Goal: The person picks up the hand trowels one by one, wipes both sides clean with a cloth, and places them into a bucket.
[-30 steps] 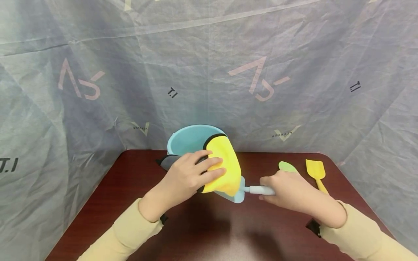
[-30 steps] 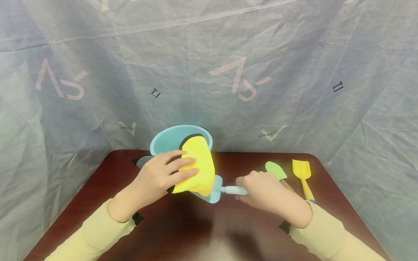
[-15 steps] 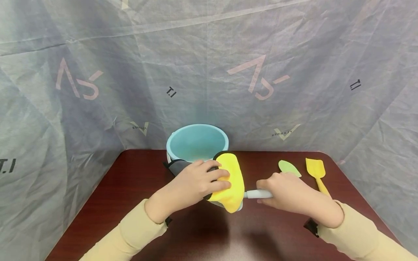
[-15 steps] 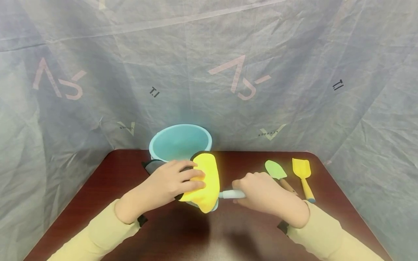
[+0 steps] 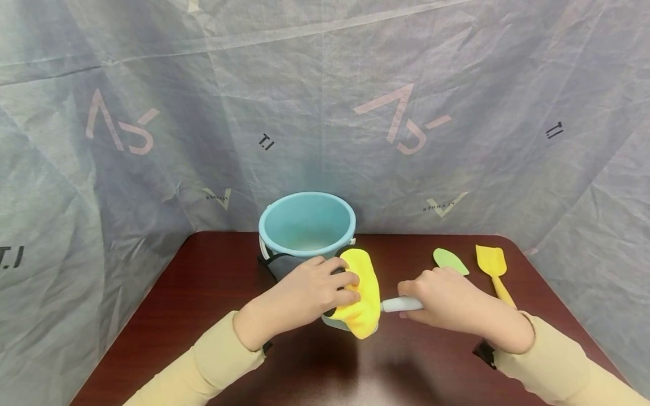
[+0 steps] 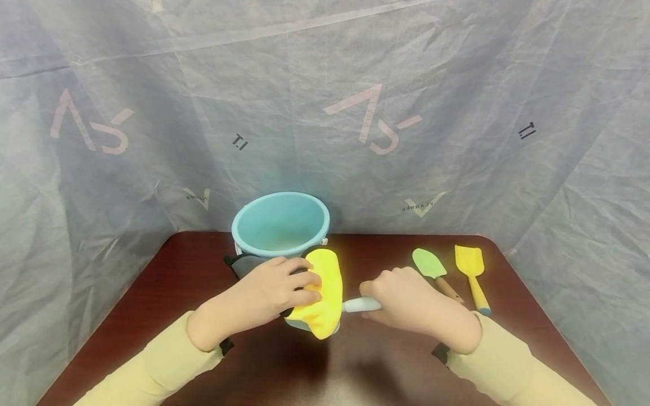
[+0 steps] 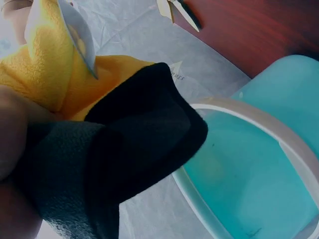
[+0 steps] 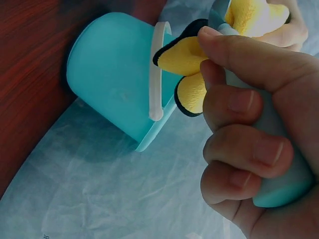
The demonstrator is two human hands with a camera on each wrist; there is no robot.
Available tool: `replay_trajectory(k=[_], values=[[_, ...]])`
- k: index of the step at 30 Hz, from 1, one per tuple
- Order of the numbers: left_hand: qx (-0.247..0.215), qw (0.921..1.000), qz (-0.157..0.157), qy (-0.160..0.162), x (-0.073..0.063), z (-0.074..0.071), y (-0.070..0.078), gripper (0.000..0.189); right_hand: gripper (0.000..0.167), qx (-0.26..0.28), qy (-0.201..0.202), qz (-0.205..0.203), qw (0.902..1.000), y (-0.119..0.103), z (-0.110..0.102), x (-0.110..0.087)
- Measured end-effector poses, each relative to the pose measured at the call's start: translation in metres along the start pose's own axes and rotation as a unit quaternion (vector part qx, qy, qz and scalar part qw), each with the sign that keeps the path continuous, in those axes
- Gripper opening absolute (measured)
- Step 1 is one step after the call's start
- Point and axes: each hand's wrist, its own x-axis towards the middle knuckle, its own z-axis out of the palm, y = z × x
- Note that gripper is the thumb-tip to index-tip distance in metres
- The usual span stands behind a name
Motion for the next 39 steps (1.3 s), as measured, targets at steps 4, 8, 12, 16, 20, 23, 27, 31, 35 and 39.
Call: replay_trajectory(k=[4,8,12,16,20,23,27,31,35,39], values=[[-0.002,0.9999,-0.004,-0.011,-0.001,-0.001,-0.001,0.022,0.03,0.001,0.003,-0.003,1.0,0.0,0.001,0.001],[0.008,0.9998,0.0,-0.016,-0.003,-0.002,-0.001,0.021,0.029,-0.001,0.004,-0.002,1.0,-0.001,0.001,0.0],[0.022,0.9996,0.004,-0.016,-0.005,-0.002,-0.001,0.02,0.029,-0.002,0.005,-0.002,1.0,-0.001,0.0,0.0],[0.045,0.9988,0.01,-0.014,-0.006,-0.004,0.0,0.019,0.029,0.0,0.004,0.002,1.0,-0.001,-0.001,-0.001],[0.062,0.9978,0.013,-0.018,-0.008,-0.006,0.0,0.017,0.031,0.007,0.0,0.011,0.9999,-0.001,-0.001,-0.002],[0.058,0.9978,0.007,-0.029,-0.011,-0.007,0.0,0.017,0.032,0.009,0.001,0.017,0.9998,-0.001,-0.002,-0.004],[0.055,0.9979,0.0,-0.035,-0.015,-0.008,-0.001,0.018,0.032,0.007,0.003,0.023,0.9997,0.0,-0.002,-0.006],[0.049,0.9985,-0.005,-0.024,-0.019,-0.008,-0.001,0.019,0.031,0.003,0.005,0.027,0.9996,0.002,-0.001,-0.008],[0.043,0.999,-0.009,-0.012,-0.022,-0.009,-0.002,0.018,0.032,0.001,0.009,0.028,0.9996,0.004,-0.001,-0.01],[0.028,0.9994,-0.019,-0.005,-0.026,-0.01,-0.003,0.018,0.033,0.006,0.016,0.023,0.9996,0.006,-0.001,-0.012]])
